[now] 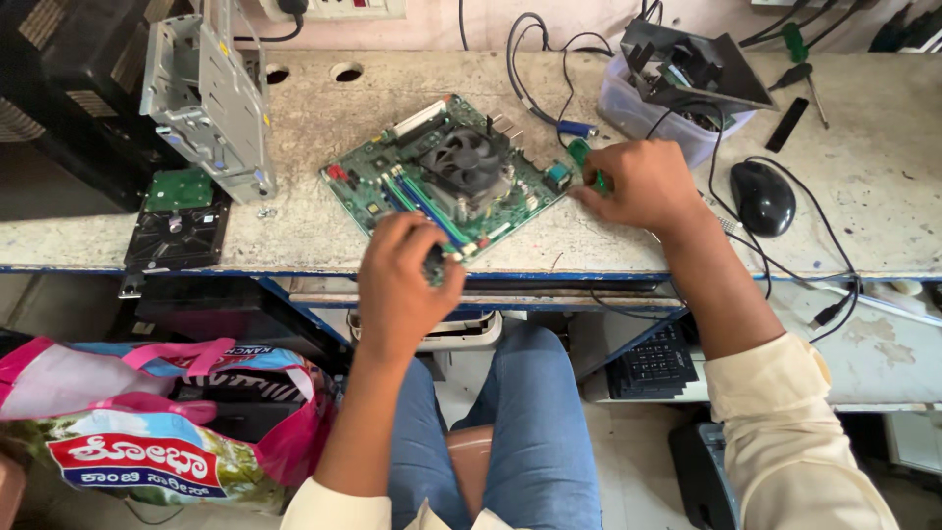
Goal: The person works on a desktop motherboard placed on a workbench, using a green screwdriver to tighten screws around the CPU cooler and inspecting various slots and connectors. The person repeatedly adjusts the motherboard's position and checks components with both hands.
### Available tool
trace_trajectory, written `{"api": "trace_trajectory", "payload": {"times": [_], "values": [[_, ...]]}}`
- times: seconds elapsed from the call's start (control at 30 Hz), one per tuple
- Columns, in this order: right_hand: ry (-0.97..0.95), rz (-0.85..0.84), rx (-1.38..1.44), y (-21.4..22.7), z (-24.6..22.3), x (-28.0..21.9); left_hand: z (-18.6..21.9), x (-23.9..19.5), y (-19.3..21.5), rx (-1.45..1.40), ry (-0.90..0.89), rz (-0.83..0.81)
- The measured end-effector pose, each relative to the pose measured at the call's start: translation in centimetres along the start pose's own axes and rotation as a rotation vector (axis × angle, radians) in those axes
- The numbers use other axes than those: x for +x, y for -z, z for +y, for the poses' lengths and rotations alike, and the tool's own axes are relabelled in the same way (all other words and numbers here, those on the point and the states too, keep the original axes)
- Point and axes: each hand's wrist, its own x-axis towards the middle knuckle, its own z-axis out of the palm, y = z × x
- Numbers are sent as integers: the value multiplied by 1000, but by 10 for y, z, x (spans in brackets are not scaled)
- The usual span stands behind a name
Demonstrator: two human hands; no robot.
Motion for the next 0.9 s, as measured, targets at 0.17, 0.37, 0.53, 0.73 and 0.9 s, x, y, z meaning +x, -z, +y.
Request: {"api": "trace_trajectory", "payload": {"times": [0.17,0.37,0.53,0.73,0.9], "values": [[-84,10,27,-2,1,-2,-21,-3,17,82,42,81],[-208,-29,-87,-5,7,-2,-34,6,36,294,156,168],[-186,60,-60,-10,9,-3,-30,22,18,280,-42,130],[-223,-45,22,-4,5,0,-30,60,-34,465,-120,53],[-206,-92,79,2,0,1,-32,73,-47,452,50,-109]]}}
